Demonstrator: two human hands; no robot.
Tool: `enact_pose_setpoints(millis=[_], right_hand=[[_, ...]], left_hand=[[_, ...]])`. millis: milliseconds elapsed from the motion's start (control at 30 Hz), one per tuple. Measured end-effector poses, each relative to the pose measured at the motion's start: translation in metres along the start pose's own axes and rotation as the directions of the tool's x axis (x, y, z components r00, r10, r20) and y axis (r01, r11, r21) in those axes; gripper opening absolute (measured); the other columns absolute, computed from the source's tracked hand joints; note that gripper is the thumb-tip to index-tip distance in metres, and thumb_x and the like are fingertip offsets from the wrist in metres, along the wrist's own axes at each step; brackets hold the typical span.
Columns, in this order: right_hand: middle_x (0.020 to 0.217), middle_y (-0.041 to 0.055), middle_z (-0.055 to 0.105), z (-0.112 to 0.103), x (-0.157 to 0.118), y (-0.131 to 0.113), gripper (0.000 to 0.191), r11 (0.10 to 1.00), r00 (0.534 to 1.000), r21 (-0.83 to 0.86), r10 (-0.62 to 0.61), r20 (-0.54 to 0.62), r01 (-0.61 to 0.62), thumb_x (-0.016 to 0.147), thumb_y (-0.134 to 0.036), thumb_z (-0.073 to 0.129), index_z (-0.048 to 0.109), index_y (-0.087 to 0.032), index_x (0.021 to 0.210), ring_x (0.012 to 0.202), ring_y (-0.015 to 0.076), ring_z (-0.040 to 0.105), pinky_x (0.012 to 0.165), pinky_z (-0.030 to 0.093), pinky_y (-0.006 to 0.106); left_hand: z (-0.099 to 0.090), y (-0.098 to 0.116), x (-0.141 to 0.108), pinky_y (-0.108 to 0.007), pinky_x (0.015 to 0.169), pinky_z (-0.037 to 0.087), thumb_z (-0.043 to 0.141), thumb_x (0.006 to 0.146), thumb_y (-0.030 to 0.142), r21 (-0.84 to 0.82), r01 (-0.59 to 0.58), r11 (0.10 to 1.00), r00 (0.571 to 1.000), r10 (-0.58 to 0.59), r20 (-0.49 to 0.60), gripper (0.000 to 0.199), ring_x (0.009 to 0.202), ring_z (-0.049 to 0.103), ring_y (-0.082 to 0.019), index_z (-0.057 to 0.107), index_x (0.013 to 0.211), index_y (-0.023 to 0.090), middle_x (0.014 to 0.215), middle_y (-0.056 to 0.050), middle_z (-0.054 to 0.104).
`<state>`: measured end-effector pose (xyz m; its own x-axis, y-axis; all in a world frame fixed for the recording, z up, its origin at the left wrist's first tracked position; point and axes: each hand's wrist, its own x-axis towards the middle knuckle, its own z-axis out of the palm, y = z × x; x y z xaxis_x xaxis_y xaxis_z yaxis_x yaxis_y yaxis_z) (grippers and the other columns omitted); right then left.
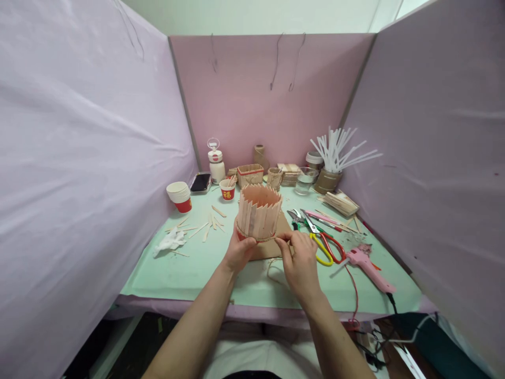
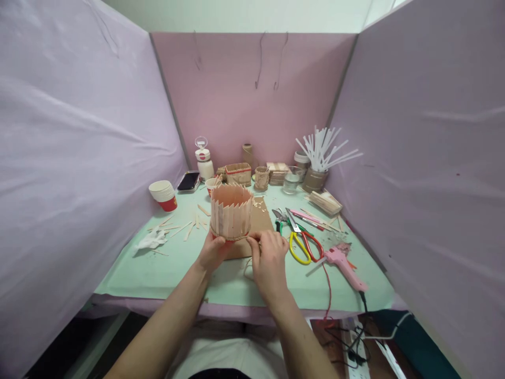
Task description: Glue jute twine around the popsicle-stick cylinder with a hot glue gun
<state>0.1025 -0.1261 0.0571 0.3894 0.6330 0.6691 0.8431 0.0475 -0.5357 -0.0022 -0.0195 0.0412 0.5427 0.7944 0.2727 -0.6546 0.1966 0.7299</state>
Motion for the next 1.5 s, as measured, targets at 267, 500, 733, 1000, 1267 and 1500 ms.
enact_pose_setpoints(millis=[267,500,733,1000,1267,1500], right_hand=[[0.077,0.0034,0.063,-0.004,0.006,0.002,0.021,0.982,0.988,0.118,0.144,0.049,-0.149,0.089,-0.037,0.051,0.059,-0.02,0.08,0.076,0.0197,0.054,0.073,0.037,0.033],[0.073,0.003,0.064,-0.009,0.009,0.005,0.021,0.965,0.978,0.166,0.19,0.081,-0.202,0.084,-0.038,0.056,0.061,-0.021,0.075,0.072,0.0183,0.054,0.069,0.04,0.031],[0.071,0.0024,0.064,-0.013,0.01,0.005,0.019,0.948,0.968,0.214,0.213,0.133,-0.238,0.083,-0.035,0.056,0.061,-0.02,0.072,0.069,0.0173,0.055,0.067,0.041,0.03],[0.069,0.0019,0.062,-0.014,0.01,0.006,0.017,0.91,0.954,0.303,0.236,0.185,-0.284,0.081,-0.034,0.056,0.059,-0.02,0.071,0.068,0.0172,0.053,0.066,0.041,0.029],[0.074,0.0006,0.06,-0.002,0.009,0.015,0.018,0.833,0.938,0.438,0.257,0.235,-0.338,0.08,-0.036,0.059,0.059,-0.019,0.076,0.074,0.0163,0.053,0.071,0.041,0.029],[0.077,0.0013,0.06,0.009,0.005,0.013,0.018,0.809,0.943,0.489,0.248,0.221,-0.327,0.083,-0.036,0.059,0.059,-0.018,0.078,0.077,0.0166,0.055,0.075,0.042,0.03]], left_hand=[[-0.001,-0.001,0.0,-0.047,0.102,0.037,0.087,0.049,0.037,0.004,-0.003,1.0,1.0,0.003,0.03,0.094,0.129,0.043,-0.034,0.043,0.131,0.028,0.138,-0.011,0.05],[0.0,0.002,0.0,-0.049,0.106,0.032,0.089,0.043,0.036,0.023,0.034,0.999,0.999,-0.035,0.027,0.099,0.132,0.039,-0.035,0.045,0.131,0.024,0.13,-0.013,0.056],[-0.002,0.001,-0.001,-0.05,0.107,0.031,0.089,0.041,0.038,0.05,0.063,0.997,0.997,-0.065,0.041,0.093,0.13,0.041,-0.036,0.051,0.125,0.021,0.127,-0.013,0.059],[-0.003,-0.001,-0.004,-0.053,0.1,0.037,0.086,0.046,0.044,0.093,0.12,0.988,0.989,-0.128,0.077,0.087,0.119,0.051,-0.038,0.055,0.123,0.018,0.113,-0.014,0.066],[-0.008,-0.008,-0.004,-0.053,0.107,0.032,0.088,0.047,0.036,0.215,0.052,0.975,0.986,-0.084,0.142,0.081,0.123,0.049,-0.037,0.06,0.12,0.017,0.123,-0.014,0.062],[-0.003,-0.007,-0.007,-0.053,0.107,0.035,0.082,0.059,0.022,0.396,0.077,0.915,0.995,-0.095,0.027,0.065,0.12,0.053,-0.035,0.061,0.12,0.017,0.124,-0.013,0.062]])
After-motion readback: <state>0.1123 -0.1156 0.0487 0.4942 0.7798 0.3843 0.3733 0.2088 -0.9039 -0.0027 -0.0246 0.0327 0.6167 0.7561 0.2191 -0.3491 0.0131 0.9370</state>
